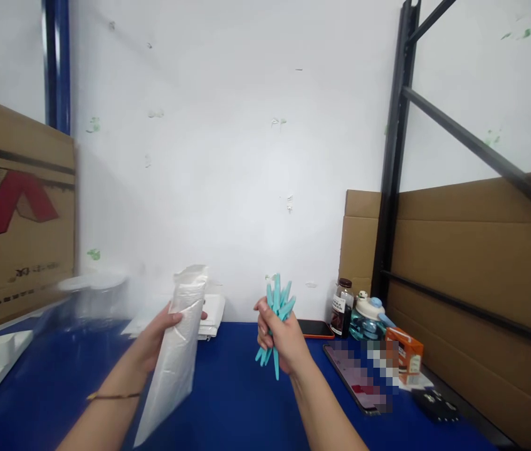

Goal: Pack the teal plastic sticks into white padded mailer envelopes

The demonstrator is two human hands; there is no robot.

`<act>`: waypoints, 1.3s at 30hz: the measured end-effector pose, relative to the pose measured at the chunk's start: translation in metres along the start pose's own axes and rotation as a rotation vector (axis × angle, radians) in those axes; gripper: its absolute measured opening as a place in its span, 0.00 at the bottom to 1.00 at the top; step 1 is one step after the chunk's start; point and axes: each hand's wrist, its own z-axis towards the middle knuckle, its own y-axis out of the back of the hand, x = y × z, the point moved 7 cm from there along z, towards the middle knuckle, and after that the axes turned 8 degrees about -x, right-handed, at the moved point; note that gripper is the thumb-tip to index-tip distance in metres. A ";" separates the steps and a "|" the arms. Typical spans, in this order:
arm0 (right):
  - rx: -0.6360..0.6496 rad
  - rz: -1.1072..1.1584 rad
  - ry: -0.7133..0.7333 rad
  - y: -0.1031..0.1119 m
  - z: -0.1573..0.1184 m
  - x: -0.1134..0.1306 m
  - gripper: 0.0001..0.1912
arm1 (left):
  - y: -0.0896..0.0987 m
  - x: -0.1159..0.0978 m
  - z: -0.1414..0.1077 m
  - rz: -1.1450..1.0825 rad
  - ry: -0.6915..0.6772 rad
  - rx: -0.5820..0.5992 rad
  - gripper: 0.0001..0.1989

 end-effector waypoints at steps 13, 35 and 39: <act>-0.028 0.208 0.101 -0.055 0.053 0.041 0.16 | -0.079 0.076 -0.027 -0.450 0.420 0.660 0.34; -0.066 0.241 0.329 -0.057 0.051 0.050 0.14 | -0.095 0.062 -0.038 -0.702 0.301 0.834 0.39; -0.038 0.131 0.324 -0.061 0.041 0.041 0.16 | -0.094 0.060 -0.036 -0.732 0.275 0.830 0.39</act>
